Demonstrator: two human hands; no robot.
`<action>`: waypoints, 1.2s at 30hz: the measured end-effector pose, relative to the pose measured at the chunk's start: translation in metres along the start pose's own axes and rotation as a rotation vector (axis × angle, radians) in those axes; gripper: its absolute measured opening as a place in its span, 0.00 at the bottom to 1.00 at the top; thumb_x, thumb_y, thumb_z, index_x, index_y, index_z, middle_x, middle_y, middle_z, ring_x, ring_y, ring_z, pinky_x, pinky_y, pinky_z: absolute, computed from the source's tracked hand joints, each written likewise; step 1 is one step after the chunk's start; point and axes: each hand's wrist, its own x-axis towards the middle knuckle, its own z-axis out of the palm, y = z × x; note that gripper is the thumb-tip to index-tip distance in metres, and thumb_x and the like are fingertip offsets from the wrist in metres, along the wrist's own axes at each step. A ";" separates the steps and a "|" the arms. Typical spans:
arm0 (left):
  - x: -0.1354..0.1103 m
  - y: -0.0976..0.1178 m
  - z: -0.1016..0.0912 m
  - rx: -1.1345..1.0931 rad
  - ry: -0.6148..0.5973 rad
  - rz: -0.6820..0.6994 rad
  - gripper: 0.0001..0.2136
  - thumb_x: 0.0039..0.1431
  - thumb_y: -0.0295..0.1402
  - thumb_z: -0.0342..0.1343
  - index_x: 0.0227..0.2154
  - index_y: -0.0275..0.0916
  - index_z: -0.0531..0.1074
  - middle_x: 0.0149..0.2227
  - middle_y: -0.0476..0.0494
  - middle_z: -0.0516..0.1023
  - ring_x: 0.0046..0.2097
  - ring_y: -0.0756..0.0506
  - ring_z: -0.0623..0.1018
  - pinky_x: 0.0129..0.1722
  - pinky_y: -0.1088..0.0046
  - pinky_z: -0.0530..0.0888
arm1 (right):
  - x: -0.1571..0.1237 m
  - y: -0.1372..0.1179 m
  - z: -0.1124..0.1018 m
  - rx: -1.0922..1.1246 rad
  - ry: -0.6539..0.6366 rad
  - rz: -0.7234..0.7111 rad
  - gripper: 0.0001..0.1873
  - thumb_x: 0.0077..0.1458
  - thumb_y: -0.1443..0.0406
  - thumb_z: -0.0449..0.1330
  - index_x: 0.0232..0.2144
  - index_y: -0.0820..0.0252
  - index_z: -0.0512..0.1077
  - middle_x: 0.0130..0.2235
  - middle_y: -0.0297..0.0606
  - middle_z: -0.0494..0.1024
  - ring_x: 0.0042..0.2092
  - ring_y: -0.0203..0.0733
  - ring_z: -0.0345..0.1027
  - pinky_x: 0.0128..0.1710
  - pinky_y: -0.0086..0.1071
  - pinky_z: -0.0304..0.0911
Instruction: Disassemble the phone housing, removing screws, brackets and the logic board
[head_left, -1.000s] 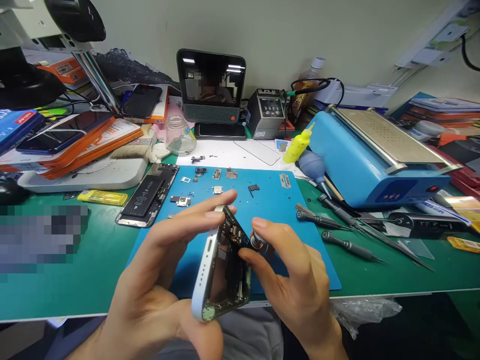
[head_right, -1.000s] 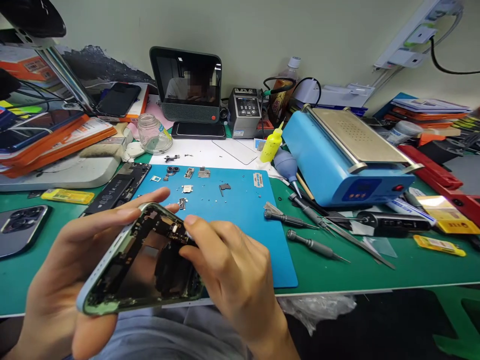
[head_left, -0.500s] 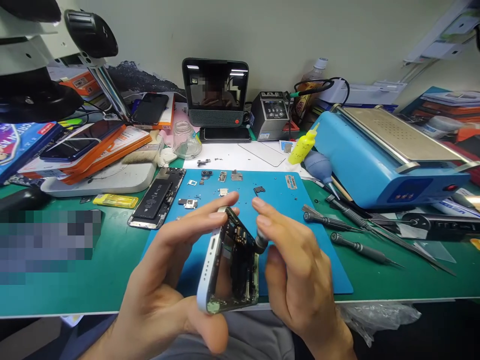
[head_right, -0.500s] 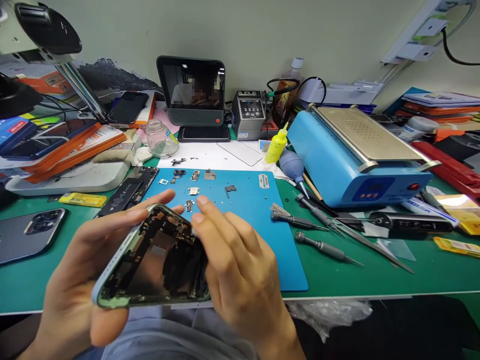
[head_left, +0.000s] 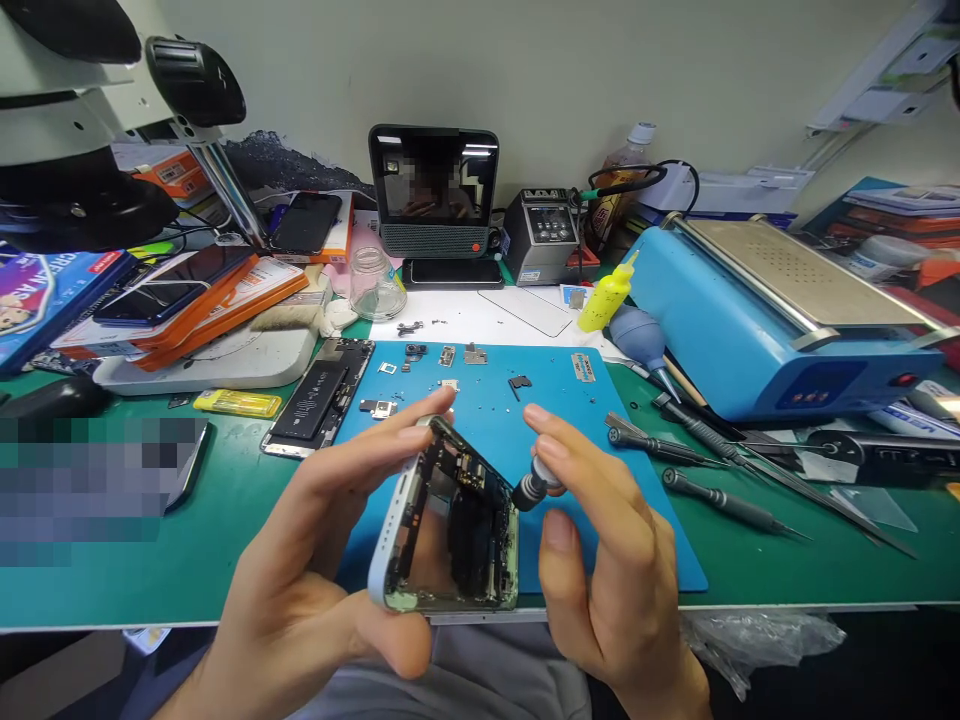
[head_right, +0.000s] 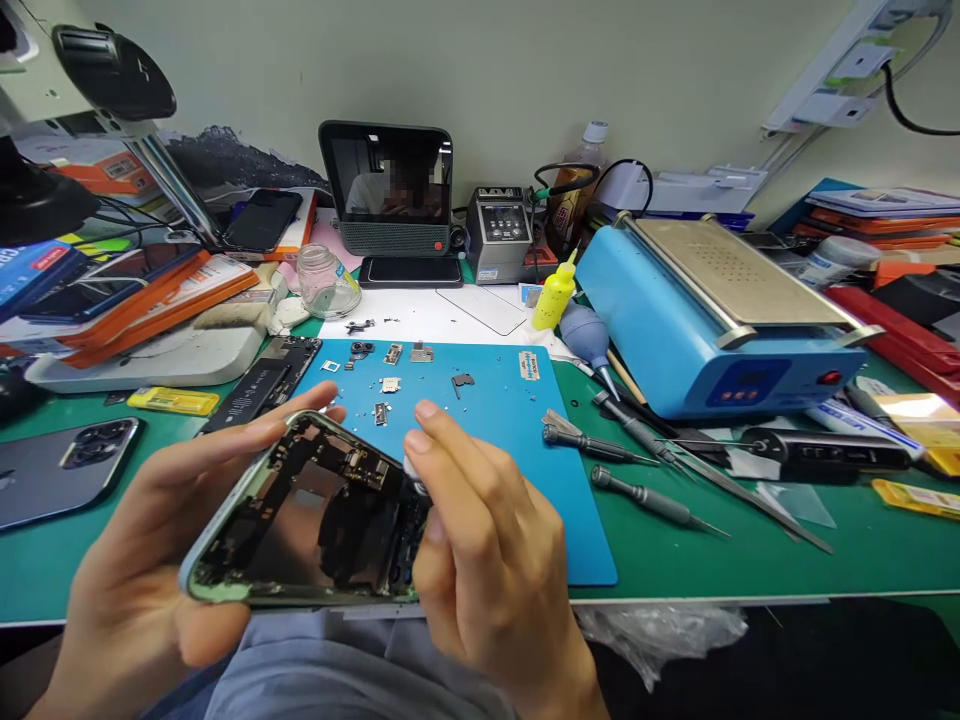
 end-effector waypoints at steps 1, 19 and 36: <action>-0.003 0.000 -0.004 0.014 0.007 -0.007 0.33 0.65 0.63 0.69 0.71 0.68 0.73 0.77 0.57 0.76 0.77 0.36 0.75 0.73 0.54 0.82 | -0.001 0.000 0.001 0.006 0.012 0.008 0.34 0.69 0.81 0.59 0.74 0.70 0.64 0.69 0.55 0.80 0.73 0.46 0.74 0.64 0.40 0.80; -0.012 -0.012 -0.041 0.747 -0.337 0.134 0.20 0.81 0.52 0.60 0.69 0.59 0.74 0.63 0.47 0.81 0.62 0.37 0.76 0.61 0.59 0.75 | -0.010 -0.008 0.000 0.310 0.340 0.564 0.31 0.77 0.68 0.64 0.76 0.42 0.70 0.50 0.37 0.86 0.40 0.37 0.79 0.32 0.27 0.78; 0.070 -0.010 0.034 0.605 -0.633 0.286 0.06 0.80 0.35 0.65 0.42 0.45 0.81 0.40 0.52 0.86 0.42 0.46 0.83 0.44 0.67 0.79 | -0.020 -0.008 -0.006 0.284 0.493 0.387 0.30 0.73 0.71 0.64 0.72 0.47 0.74 0.48 0.42 0.88 0.45 0.46 0.87 0.34 0.32 0.84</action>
